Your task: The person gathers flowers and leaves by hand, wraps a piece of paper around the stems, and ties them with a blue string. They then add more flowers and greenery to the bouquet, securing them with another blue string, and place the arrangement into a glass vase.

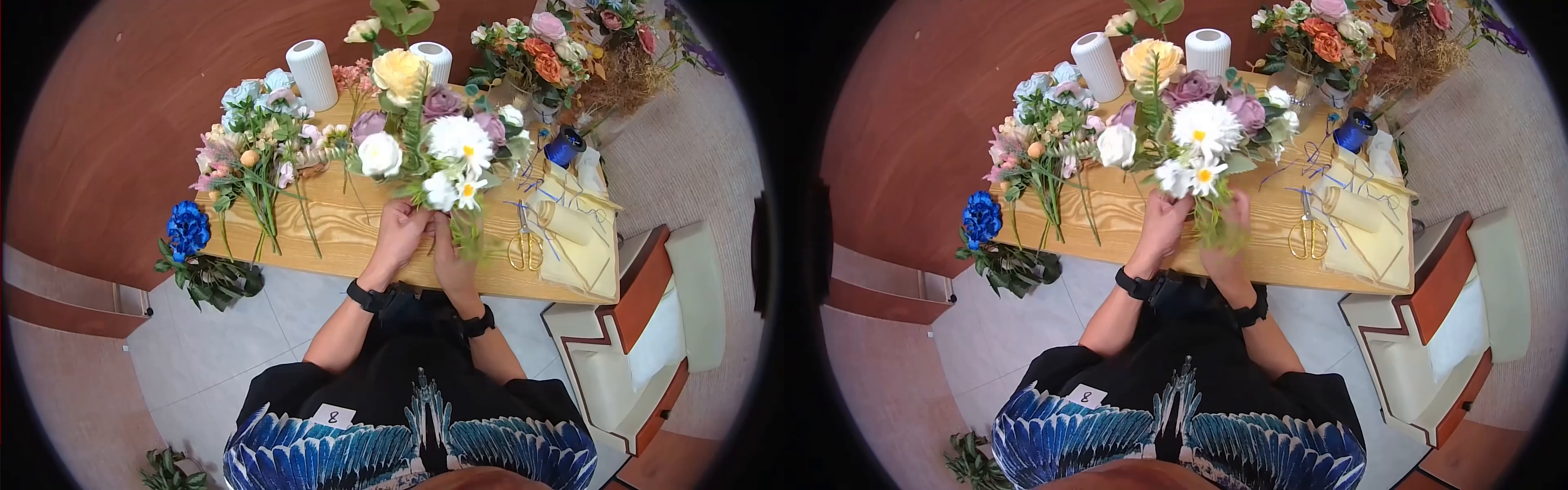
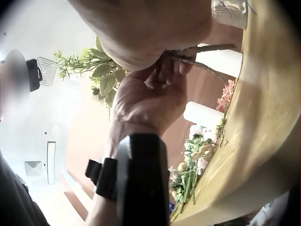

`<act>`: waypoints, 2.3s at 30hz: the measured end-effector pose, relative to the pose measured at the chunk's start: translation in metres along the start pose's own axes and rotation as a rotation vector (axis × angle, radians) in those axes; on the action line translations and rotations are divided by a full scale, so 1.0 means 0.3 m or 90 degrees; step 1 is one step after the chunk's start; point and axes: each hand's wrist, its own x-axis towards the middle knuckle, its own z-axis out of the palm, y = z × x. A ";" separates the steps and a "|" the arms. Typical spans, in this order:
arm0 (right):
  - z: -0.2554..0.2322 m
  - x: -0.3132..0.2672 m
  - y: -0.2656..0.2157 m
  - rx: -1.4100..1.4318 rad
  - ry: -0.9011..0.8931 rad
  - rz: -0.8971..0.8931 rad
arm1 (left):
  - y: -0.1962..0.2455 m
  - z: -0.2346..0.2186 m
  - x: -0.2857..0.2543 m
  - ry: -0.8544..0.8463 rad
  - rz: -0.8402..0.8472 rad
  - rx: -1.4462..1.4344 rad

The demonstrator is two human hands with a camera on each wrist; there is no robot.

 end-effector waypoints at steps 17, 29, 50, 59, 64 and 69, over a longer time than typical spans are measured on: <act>-0.041 0.008 -0.046 0.246 -0.038 0.177 | 0.084 0.033 -0.043 0.022 0.049 -0.048; -0.065 0.037 -0.102 0.074 -0.087 0.044 | 0.042 -0.014 -0.023 0.023 0.054 -0.008; -0.083 0.055 -0.136 0.033 -0.125 0.086 | -0.025 -0.027 -0.006 -0.090 0.089 -0.119; -0.105 0.064 -0.144 -0.061 -0.153 -0.049 | -0.075 -0.053 0.003 -0.112 0.005 -0.230; -0.075 0.034 -0.132 0.203 -0.087 0.159 | 0.007 -0.023 -0.018 -0.096 -0.024 -0.171; -0.093 0.028 -0.093 0.298 -0.153 0.322 | -0.069 -0.066 -0.005 -0.090 -0.021 -0.227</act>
